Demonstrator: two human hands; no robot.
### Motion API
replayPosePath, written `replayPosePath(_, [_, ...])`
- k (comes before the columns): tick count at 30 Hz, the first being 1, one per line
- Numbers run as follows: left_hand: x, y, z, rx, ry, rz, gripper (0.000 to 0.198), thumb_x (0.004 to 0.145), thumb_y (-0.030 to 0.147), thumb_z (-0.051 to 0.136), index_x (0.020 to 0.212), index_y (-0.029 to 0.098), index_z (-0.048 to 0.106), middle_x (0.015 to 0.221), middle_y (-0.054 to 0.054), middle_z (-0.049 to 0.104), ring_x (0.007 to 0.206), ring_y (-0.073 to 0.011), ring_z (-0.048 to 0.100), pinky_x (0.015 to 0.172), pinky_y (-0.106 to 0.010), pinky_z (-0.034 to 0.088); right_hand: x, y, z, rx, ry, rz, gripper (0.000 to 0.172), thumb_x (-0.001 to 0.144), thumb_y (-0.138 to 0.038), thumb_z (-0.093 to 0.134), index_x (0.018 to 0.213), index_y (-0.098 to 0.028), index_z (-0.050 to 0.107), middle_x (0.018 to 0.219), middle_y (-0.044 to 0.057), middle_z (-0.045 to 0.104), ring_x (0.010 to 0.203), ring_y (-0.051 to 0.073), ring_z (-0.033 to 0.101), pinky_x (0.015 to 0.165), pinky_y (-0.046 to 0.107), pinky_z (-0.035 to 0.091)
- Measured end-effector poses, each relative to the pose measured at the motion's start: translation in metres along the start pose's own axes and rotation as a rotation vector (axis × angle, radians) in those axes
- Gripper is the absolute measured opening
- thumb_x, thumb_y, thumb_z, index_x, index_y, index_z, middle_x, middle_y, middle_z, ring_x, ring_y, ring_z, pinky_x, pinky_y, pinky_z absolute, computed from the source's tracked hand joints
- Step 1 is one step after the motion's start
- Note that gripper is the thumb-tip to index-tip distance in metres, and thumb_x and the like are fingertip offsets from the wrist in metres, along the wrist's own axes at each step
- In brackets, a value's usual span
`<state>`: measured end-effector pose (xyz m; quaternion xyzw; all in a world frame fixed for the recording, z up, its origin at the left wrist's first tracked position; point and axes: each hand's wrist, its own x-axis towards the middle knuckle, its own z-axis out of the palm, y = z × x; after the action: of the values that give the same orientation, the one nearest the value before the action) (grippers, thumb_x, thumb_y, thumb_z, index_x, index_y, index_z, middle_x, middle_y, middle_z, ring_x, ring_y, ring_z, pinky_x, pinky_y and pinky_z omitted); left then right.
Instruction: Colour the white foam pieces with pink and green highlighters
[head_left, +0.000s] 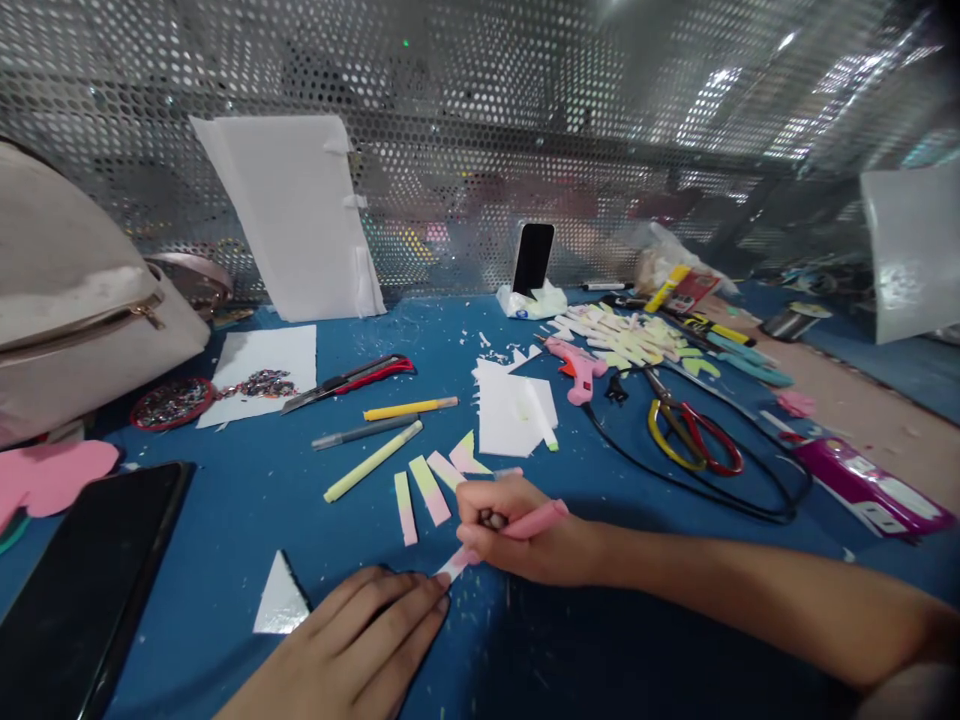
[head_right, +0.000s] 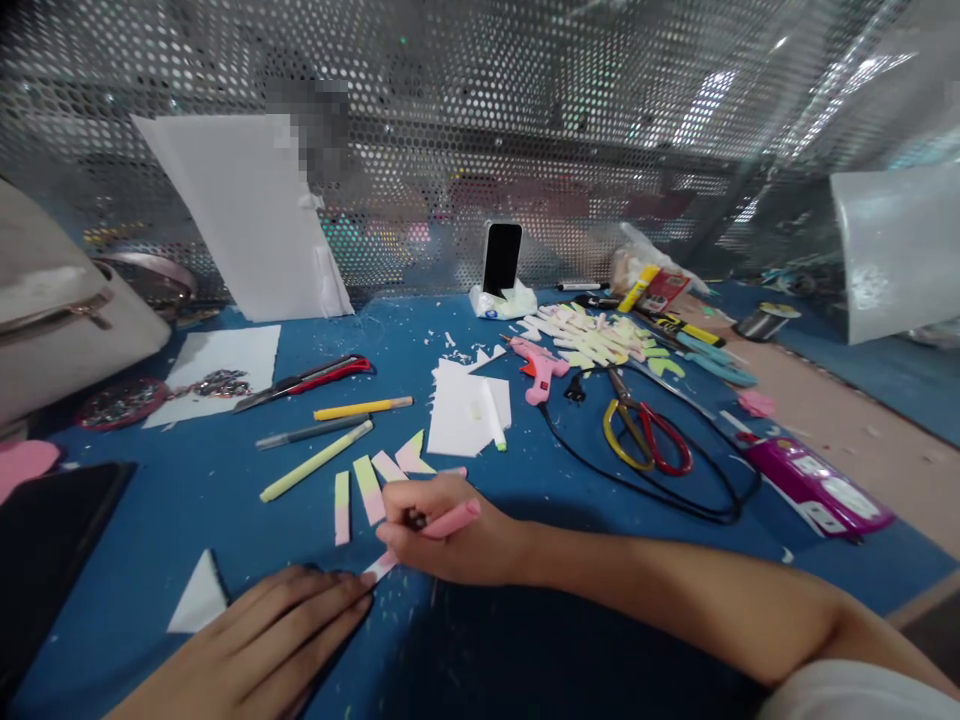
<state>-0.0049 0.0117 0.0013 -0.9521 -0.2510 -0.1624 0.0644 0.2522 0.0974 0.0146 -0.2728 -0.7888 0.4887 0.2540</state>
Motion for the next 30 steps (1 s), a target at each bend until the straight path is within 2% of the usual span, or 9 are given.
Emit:
replayPosePath(2, [0.0003,-0.0004,-0.0004,-0.013,0.005,-0.008,0.036,0.113,0.023,0.039,0.141,0.019,0.062,0.138,0.001,0.068,0.12,-0.0172,0.063,0.111,-0.027,0.047,0.0005,-0.0008,0.0002,-0.013,0.034,0.006,0.03,0.094,-0.027,0.056,0.068,-0.019,0.043,0.062,-0.005,0.046,0.055,0.009,0.041,0.055,0.022,0.034])
replayPosePath(5, [-0.0001,-0.0013,-0.001,0.008,-0.008,0.009,0.039,0.113,0.018,0.035,0.143,0.019,0.06,0.143,0.002,0.064,0.124,-0.0164,0.061,0.114,-0.027,0.044,0.001,-0.0023,-0.0004,-0.009,-0.033,0.013,0.034,0.096,-0.029,0.054,0.066,-0.019,0.04,0.058,-0.006,0.045,0.052,0.008,0.041,0.052,0.022,0.031])
replayPosePath(9, [-0.0022,-0.0023,-0.0004,0.022,-0.029,0.018,0.041,0.113,0.018,0.032,0.145,0.019,0.058,0.144,0.001,0.063,0.125,-0.0175,0.06,0.115,-0.029,0.043,0.0007,-0.0019,-0.0012,-0.048,0.017,0.007,0.032,0.095,-0.028,0.055,0.068,-0.019,0.042,0.06,-0.006,0.045,0.053,0.008,0.04,0.053,0.022,0.032])
replayPosePath(12, [-0.0023,-0.0028,0.0004,0.024,-0.014,0.026,0.042,0.113,0.015,0.031,0.144,0.018,0.06,0.142,0.0,0.065,0.123,-0.0175,0.061,0.113,-0.029,0.045,0.0004,-0.0011,-0.0007,-0.04,-0.029,0.002,0.035,0.096,-0.029,0.054,0.066,-0.019,0.039,0.059,-0.005,0.046,0.053,0.008,0.041,0.052,0.021,0.031])
replayPosePath(16, [-0.0017,-0.0027,0.0004,0.023,-0.032,0.029,0.042,0.113,0.017,0.032,0.148,0.019,0.055,0.147,0.001,0.06,0.126,-0.0178,0.059,0.113,-0.029,0.045,0.0,-0.0018,-0.0004,-0.038,0.031,0.014,0.031,0.095,-0.027,0.055,0.068,-0.019,0.042,0.062,-0.005,0.045,0.055,0.008,0.04,0.053,0.022,0.032])
replayPosePath(20, [-0.004,-0.0022,-0.0002,0.032,-0.037,0.032,0.042,0.113,0.016,0.032,0.148,0.018,0.056,0.148,-0.001,0.06,0.126,-0.0189,0.059,0.113,-0.03,0.045,-0.0003,-0.0032,-0.0007,-0.045,-0.041,-0.001,0.035,0.097,-0.029,0.053,0.066,-0.02,0.039,0.058,-0.006,0.042,0.052,0.008,0.038,0.052,0.023,0.03])
replayPosePath(23, [-0.0048,-0.0023,-0.0002,0.064,-0.057,0.042,0.043,0.114,0.018,0.03,0.15,0.019,0.053,0.15,0.0,0.058,0.127,-0.0194,0.058,0.111,-0.031,0.047,-0.0003,-0.0045,-0.0001,-0.066,0.033,0.013,0.031,0.094,-0.026,0.054,0.067,-0.02,0.04,0.061,-0.005,0.044,0.054,0.009,0.041,0.054,0.023,0.032])
replayPosePath(27, [-0.0014,-0.0024,-0.0006,0.079,-0.028,0.049,0.044,0.113,0.015,0.028,0.146,0.02,0.057,0.146,0.002,0.061,0.126,-0.0176,0.059,0.11,-0.029,0.047,-0.0007,-0.0058,0.0007,-0.08,-0.032,0.016,0.035,0.096,-0.028,0.051,0.065,-0.021,0.036,0.058,-0.006,0.043,0.051,0.008,0.041,0.052,0.023,0.03])
replayPosePath(30, [0.0011,-0.0024,-0.0013,0.055,-0.008,0.045,0.044,0.114,0.017,0.027,0.144,0.018,0.059,0.142,0.001,0.065,0.123,-0.0172,0.061,0.109,-0.027,0.047,-0.001,-0.0057,0.0004,-0.106,0.037,-0.008,0.031,0.094,-0.026,0.052,0.067,-0.02,0.04,0.06,-0.005,0.045,0.054,0.009,0.041,0.055,0.023,0.032])
